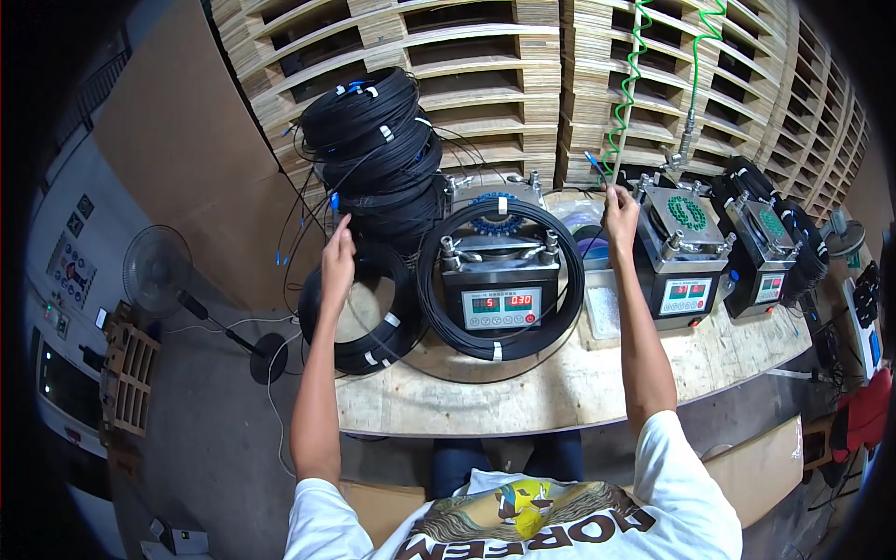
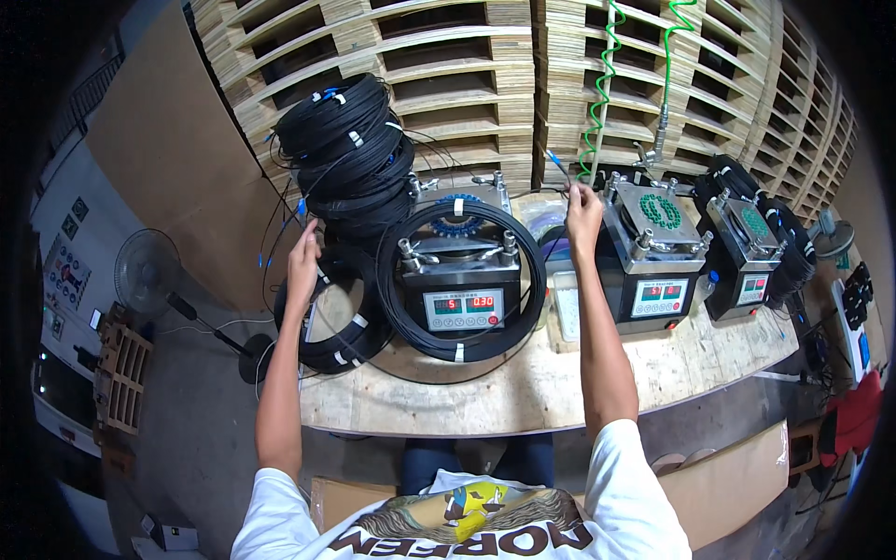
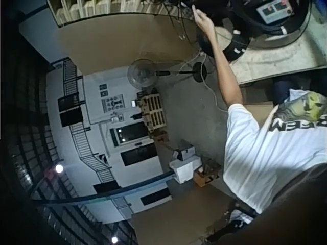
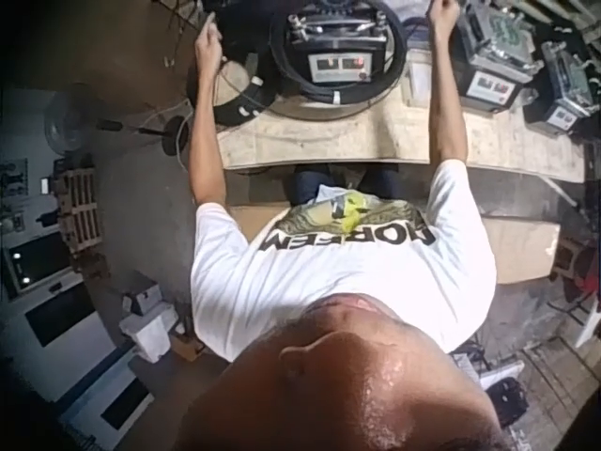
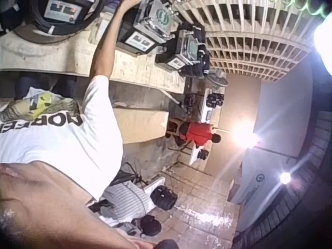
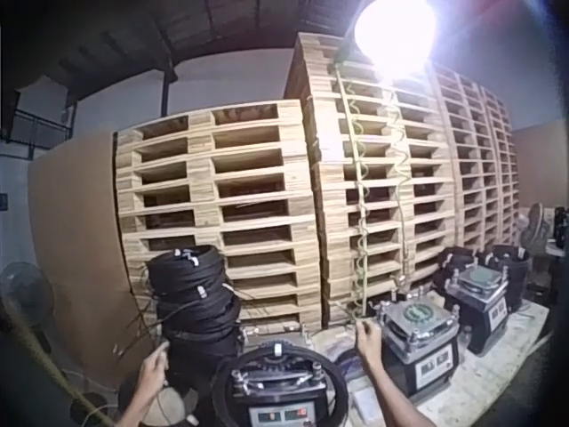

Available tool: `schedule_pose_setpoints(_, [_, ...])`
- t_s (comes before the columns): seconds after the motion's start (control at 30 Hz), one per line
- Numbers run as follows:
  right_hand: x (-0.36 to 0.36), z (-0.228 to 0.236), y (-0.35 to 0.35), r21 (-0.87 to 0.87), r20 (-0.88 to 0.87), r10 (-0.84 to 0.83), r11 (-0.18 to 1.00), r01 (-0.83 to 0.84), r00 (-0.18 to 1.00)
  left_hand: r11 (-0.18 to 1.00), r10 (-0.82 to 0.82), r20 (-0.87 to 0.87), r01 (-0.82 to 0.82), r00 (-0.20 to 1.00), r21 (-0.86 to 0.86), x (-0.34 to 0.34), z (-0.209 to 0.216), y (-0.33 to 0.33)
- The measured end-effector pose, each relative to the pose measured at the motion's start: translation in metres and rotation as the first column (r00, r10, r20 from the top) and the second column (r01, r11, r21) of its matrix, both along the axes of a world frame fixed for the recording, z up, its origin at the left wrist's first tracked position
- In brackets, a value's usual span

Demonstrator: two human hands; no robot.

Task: The recorder is seen operating and setting up machines in a factory setting, possibly related to wire or cable production.

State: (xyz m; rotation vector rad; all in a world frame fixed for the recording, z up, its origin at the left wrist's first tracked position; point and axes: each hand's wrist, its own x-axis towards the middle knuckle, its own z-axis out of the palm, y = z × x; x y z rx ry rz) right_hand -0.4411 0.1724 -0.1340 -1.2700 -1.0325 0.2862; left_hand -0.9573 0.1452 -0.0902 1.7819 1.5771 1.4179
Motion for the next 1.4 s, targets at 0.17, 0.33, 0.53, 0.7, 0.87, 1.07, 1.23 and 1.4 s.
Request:
schedule_pose_setpoints(0.17, [-0.045,0.073,0.029,0.121,0.221,0.118,0.982,-0.147,0.968,0.902,-0.43,0.054,0.427,0.901,0.07,0.063,0.021,0.061])
schedule_pose_setpoints(0.33, [-0.081,0.095,0.046,-0.08,0.575,0.343,0.927,-0.366,0.743,0.817,-0.575,-0.124,0.574,0.808,-0.051,0.098,0.023,0.118])
schedule_pose_setpoints(0.53, [-0.103,0.112,0.038,-0.261,0.804,0.365,0.926,-0.274,0.468,0.874,-0.486,-0.167,0.475,0.858,-0.104,0.145,0.041,0.112])
schedule_pose_setpoints(0.7, [-0.108,0.111,0.048,-0.442,0.764,0.482,0.875,-0.195,0.429,0.934,-0.353,-0.197,0.357,0.915,-0.019,0.164,0.028,0.115])
schedule_pose_setpoints(0.87, [-0.11,0.11,0.055,-0.463,0.787,0.49,0.871,-0.166,0.375,0.968,-0.231,-0.196,0.246,0.953,0.054,0.172,0.026,0.104])
schedule_pose_setpoints(1.07, [-0.123,0.116,0.052,-0.498,0.834,0.496,0.865,-0.055,0.243,0.978,-0.169,-0.32,0.199,0.932,0.065,0.173,0.037,0.092])
schedule_pose_setpoints(1.23, [-0.142,0.125,0.058,-0.5,0.864,0.495,0.865,0.042,0.091,0.965,-0.142,-0.426,0.222,0.894,0.144,0.171,0.038,0.089])
schedule_pose_setpoints(1.4, [-0.166,0.128,0.067,-0.521,0.851,0.524,0.852,0.056,-0.046,0.918,-0.267,-0.518,0.378,0.812,0.119,0.171,0.039,0.104])
